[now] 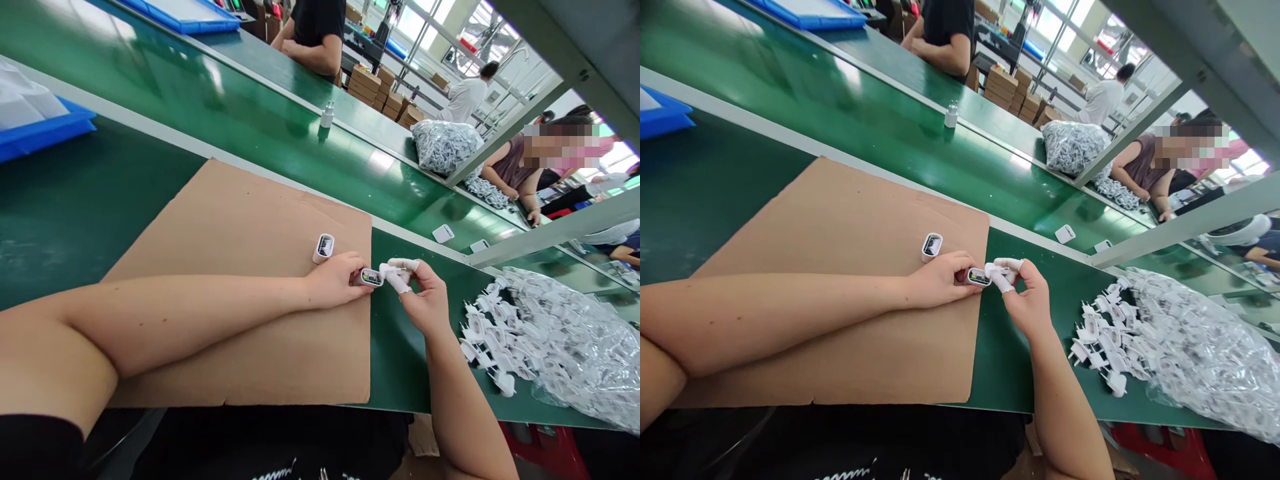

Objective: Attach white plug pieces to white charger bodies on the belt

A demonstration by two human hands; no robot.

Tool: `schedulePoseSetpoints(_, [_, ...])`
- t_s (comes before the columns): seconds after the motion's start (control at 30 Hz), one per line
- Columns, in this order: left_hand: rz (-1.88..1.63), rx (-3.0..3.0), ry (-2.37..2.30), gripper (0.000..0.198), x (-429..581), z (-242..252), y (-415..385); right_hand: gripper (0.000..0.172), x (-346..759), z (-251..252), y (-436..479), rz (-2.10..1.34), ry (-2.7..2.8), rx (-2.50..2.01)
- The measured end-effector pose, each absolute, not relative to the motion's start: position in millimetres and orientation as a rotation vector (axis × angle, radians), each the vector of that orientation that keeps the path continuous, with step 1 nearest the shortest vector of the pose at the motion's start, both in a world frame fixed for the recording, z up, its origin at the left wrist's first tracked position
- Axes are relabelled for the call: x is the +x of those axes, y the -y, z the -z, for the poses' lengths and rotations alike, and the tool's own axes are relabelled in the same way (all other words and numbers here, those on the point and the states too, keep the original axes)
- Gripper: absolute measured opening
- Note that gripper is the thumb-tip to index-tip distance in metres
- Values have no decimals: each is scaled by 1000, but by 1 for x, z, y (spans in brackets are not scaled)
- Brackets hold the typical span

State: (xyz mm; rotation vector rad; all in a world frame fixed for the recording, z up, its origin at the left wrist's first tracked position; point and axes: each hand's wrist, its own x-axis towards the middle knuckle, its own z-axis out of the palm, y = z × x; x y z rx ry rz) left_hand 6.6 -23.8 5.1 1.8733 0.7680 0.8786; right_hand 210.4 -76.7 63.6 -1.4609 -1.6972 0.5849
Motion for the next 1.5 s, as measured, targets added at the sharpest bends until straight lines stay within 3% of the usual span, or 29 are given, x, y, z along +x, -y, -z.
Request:
schedulePoseSetpoints(0.07, [-885,1866,-765,19,7,-4,23,15,207,-64,78,-255,1870,-1446])
schedulePoseSetpoints(0.17, [-884,1865,-758,21,7,-3,22,18,202,-62,78,-15,2115,-1401])
schedulePoseSetpoints(0.5, [-880,1865,-733,21,7,-5,22,27,201,-60,75,232,2220,-1437])
schedulePoseSetpoints(1.0, [-862,1877,-761,17,6,-5,23,20,193,-60,70,231,2257,-1571])
schedulePoseSetpoints(1.23, [-817,1968,-850,20,8,-9,25,26,195,-36,71,30,2072,-1576])
schedulePoseSetpoints(1.4, [-736,2096,-866,18,1,-31,31,54,207,-40,70,-104,2100,-1443])
schedulePoseSetpoints(1.5, [-862,2105,-851,28,-6,-52,26,59,245,-54,63,-10,1946,-1637])
